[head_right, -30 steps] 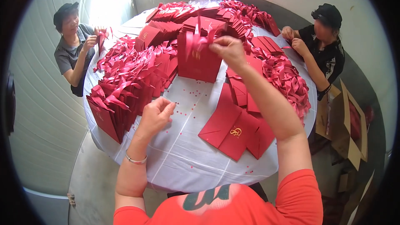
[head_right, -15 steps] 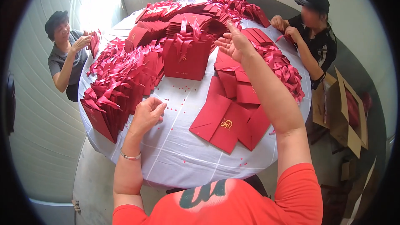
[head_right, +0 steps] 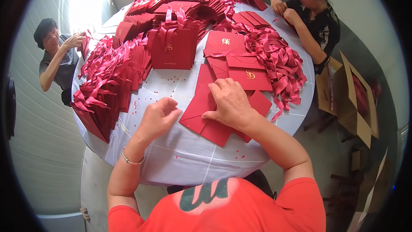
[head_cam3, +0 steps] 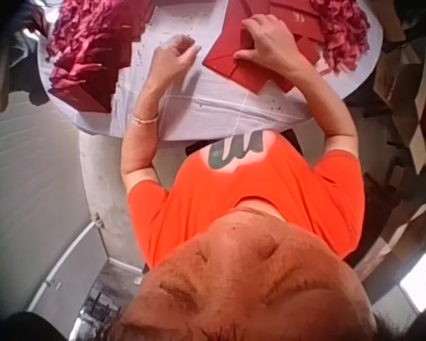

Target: The person threads a pink ribbon through the holes of a red envelope, ties it into a bow, and sets it aside before repeating the process with another envelope.

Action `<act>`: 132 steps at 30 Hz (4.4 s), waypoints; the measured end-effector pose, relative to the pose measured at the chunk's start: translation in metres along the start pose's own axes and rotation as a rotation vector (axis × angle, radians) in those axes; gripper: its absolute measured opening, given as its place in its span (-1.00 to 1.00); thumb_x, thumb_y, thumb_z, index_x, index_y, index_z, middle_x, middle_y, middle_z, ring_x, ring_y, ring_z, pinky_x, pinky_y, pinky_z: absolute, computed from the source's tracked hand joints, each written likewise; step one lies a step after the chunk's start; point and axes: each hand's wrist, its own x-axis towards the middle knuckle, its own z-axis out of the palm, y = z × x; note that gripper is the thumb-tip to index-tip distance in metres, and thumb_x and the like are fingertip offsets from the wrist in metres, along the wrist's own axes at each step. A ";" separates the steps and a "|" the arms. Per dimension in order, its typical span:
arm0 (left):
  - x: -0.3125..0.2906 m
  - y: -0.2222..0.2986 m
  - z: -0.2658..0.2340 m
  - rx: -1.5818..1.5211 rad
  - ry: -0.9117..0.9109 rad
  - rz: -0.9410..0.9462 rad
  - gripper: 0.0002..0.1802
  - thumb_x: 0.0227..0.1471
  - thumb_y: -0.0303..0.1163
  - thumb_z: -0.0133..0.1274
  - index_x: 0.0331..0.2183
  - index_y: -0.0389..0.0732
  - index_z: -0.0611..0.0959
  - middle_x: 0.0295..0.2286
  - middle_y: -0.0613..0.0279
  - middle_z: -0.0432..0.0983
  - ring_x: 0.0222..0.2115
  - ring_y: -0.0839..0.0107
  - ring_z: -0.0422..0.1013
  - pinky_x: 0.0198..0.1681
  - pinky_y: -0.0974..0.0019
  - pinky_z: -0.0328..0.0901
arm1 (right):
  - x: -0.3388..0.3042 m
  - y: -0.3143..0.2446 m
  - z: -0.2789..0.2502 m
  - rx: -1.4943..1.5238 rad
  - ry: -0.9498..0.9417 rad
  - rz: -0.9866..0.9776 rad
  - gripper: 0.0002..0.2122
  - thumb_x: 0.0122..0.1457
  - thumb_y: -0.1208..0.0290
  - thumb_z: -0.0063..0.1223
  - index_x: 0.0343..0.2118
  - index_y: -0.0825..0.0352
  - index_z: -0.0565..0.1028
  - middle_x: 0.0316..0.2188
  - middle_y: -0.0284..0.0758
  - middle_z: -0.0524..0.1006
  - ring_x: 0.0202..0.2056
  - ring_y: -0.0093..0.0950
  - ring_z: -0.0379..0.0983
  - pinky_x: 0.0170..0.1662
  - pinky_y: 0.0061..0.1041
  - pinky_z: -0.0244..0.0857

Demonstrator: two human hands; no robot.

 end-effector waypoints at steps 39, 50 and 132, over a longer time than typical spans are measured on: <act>-0.015 0.030 -0.007 -0.158 0.250 -0.283 -0.16 -0.11 -0.48 0.26 0.12 -0.47 0.17 -0.19 0.03 0.41 -0.20 0.37 0.43 -0.19 0.34 0.43 | -0.018 -0.017 0.014 0.479 0.303 -0.061 -0.39 0.03 0.30 0.31 0.14 0.42 0.35 -0.09 -0.14 0.48 -0.25 -0.25 0.55 -0.29 -0.38 0.49; -0.056 0.050 0.007 -0.463 0.179 -0.243 -0.03 0.00 -0.65 0.09 0.26 -0.23 -0.16 0.00 -0.06 0.23 -0.07 0.26 0.37 -0.11 0.27 0.44 | -0.012 -0.013 0.003 0.723 0.490 -0.210 -0.54 0.01 0.60 0.23 0.05 0.25 0.52 -0.24 -0.24 0.53 -0.40 -0.37 0.56 -0.37 -0.47 0.53; 0.014 0.029 0.022 -0.882 -0.738 -0.579 -0.76 0.16 -0.59 -0.05 -0.12 -0.36 0.58 -0.33 0.29 0.60 -0.33 0.63 0.47 -0.24 0.50 0.39 | -0.051 -0.008 -0.016 0.867 -0.045 0.175 -0.87 -0.02 0.58 0.35 -0.41 0.41 0.60 -0.46 -0.32 0.58 -0.38 -0.53 0.56 -0.37 -0.60 0.43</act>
